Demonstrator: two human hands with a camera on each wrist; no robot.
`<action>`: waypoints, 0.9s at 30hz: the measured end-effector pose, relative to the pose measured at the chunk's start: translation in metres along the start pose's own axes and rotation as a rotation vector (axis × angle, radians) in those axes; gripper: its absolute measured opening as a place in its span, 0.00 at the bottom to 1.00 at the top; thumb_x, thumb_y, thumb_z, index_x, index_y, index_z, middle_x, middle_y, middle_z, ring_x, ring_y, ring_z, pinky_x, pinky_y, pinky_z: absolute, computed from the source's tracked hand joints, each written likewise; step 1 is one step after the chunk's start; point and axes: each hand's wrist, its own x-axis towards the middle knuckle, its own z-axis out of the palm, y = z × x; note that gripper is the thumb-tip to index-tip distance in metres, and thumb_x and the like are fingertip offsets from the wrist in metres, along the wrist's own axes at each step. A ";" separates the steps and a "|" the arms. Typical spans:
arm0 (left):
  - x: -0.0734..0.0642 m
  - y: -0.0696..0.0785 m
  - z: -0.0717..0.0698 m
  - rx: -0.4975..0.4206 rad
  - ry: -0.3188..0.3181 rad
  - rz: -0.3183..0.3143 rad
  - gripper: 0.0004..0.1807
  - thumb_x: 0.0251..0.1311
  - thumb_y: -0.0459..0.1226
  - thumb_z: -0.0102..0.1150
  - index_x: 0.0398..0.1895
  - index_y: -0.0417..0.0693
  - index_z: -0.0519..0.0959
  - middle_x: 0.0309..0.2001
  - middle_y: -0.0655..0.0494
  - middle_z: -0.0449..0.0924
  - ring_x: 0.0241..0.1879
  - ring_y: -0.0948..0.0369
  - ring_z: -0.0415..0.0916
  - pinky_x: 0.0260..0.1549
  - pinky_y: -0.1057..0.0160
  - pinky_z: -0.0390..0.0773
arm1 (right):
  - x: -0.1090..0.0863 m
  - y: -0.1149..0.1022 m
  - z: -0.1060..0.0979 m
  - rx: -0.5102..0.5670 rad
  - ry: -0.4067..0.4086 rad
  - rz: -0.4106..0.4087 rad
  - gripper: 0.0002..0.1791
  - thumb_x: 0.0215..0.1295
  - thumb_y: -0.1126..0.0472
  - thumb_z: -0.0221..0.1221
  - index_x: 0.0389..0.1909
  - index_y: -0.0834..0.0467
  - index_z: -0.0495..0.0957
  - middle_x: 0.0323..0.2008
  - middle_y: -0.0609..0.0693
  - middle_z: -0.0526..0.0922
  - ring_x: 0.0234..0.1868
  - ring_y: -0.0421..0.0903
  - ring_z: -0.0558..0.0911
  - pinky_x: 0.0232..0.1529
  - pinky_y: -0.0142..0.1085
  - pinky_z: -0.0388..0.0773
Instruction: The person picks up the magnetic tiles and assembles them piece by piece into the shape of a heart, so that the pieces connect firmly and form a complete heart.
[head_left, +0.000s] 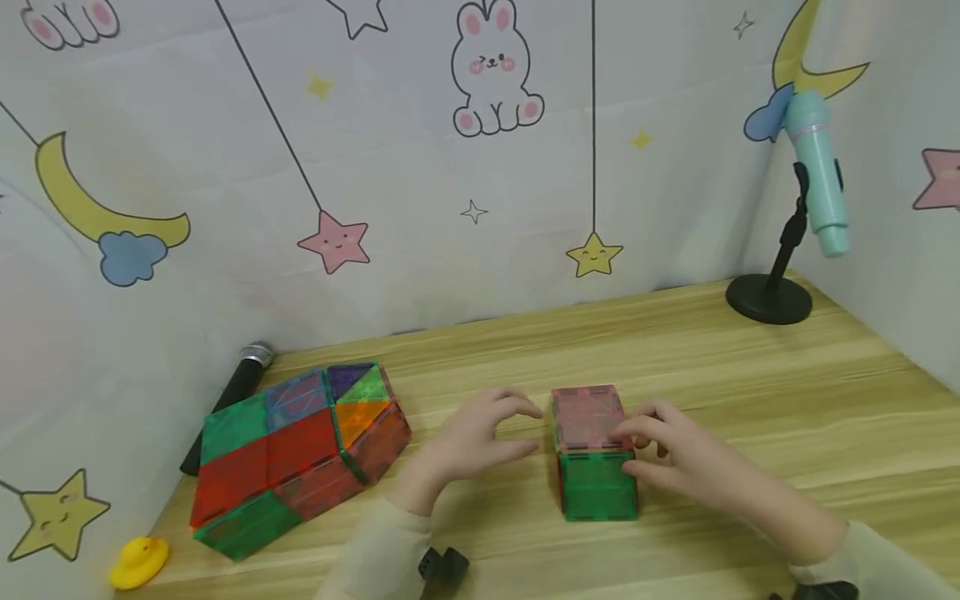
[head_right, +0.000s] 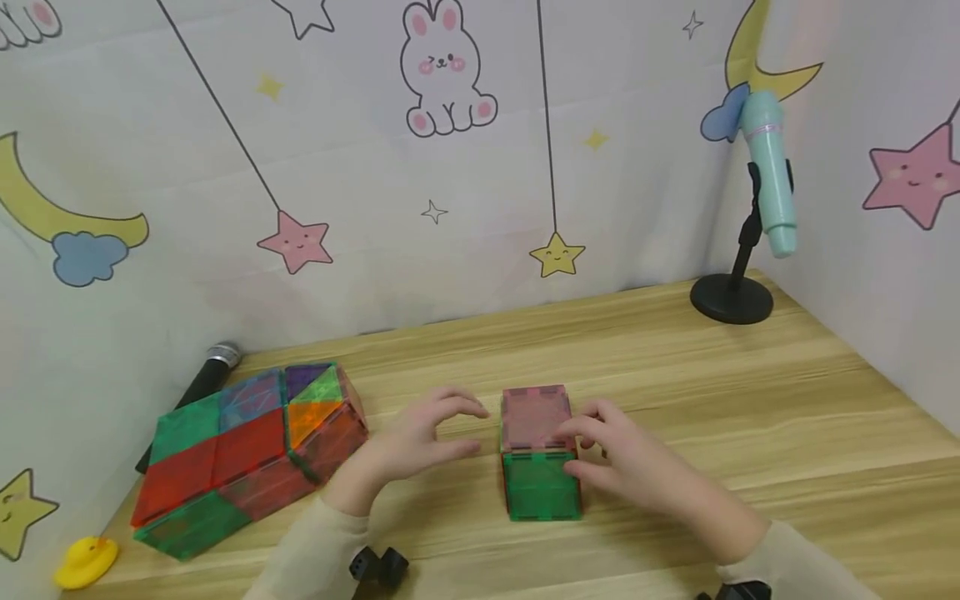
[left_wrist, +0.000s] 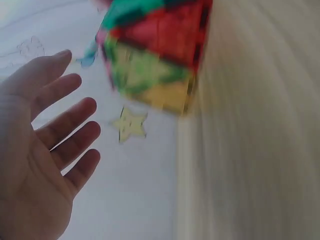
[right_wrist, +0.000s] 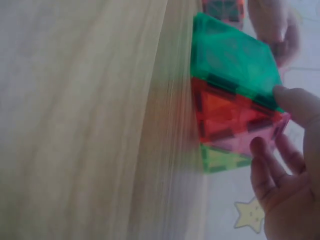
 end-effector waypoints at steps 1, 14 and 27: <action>-0.009 -0.005 -0.008 0.011 0.014 -0.037 0.18 0.61 0.43 0.59 0.54 0.51 0.76 0.54 0.55 0.71 0.55 0.57 0.68 0.52 0.54 0.70 | 0.000 0.001 0.000 0.008 -0.003 0.010 0.21 0.54 0.65 0.66 0.50 0.49 0.76 0.45 0.47 0.68 0.38 0.37 0.73 0.32 0.31 0.75; -0.166 -0.066 -0.108 0.401 0.278 -0.421 0.24 0.58 0.46 0.62 0.55 0.45 0.76 0.54 0.43 0.73 0.55 0.42 0.65 0.48 0.34 0.58 | 0.002 0.004 0.001 0.159 -0.135 0.206 0.30 0.63 0.52 0.59 0.64 0.54 0.65 0.60 0.58 0.61 0.49 0.49 0.76 0.41 0.34 0.78; -0.185 -0.062 -0.098 0.352 0.234 -0.570 0.29 0.58 0.55 0.57 0.57 0.48 0.75 0.62 0.42 0.64 0.59 0.35 0.53 0.46 0.29 0.50 | 0.004 0.005 0.002 0.184 -0.127 0.205 0.30 0.62 0.53 0.61 0.64 0.53 0.66 0.60 0.58 0.62 0.48 0.46 0.76 0.40 0.34 0.78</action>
